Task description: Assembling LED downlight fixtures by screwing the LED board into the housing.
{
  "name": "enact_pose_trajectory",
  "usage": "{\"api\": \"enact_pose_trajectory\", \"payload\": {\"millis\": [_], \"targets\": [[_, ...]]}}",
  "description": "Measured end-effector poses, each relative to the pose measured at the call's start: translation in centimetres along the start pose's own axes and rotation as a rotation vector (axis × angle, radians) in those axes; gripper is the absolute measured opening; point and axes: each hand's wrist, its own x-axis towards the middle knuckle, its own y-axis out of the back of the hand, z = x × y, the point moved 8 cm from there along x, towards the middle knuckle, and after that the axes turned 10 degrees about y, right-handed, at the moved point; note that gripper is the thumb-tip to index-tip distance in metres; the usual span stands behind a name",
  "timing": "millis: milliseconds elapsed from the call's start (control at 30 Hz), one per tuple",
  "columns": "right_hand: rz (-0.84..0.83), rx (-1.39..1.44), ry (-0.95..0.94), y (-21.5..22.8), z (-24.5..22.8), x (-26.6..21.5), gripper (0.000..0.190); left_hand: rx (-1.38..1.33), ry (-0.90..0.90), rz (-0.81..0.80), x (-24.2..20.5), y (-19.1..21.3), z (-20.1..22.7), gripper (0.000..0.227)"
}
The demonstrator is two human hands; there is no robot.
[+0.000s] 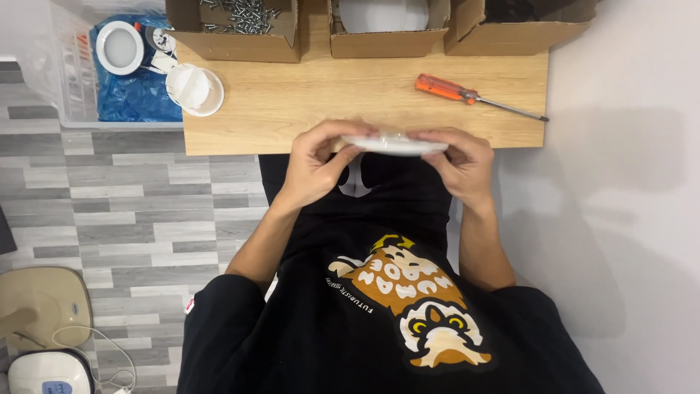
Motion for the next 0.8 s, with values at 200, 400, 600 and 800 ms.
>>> {"api": "enact_pose_trajectory", "payload": {"millis": [200, 400, 600, 800], "targets": [[0.031, -0.047, -0.024, 0.0, -1.2, 0.7, 0.020, -0.064, 0.020, 0.061, -0.5, 0.6, -0.4, 0.032], [-0.047, -0.212, 0.006, 0.5, -1.8, 2.2, 0.018, 0.002, 0.069, 0.179, 0.1, 2.1, -3.3, 0.046], [-0.154, -0.464, 0.322, 1.2, -5.0, 5.8, 0.017, 0.300, -0.240, 0.143, 0.9, 1.8, 1.2, 0.021], [-0.137, -0.575, 0.569, 3.3, -8.1, 11.2, 0.025, 0.552, -0.153, 0.159, 1.0, 3.1, -1.3, 0.021]]}}
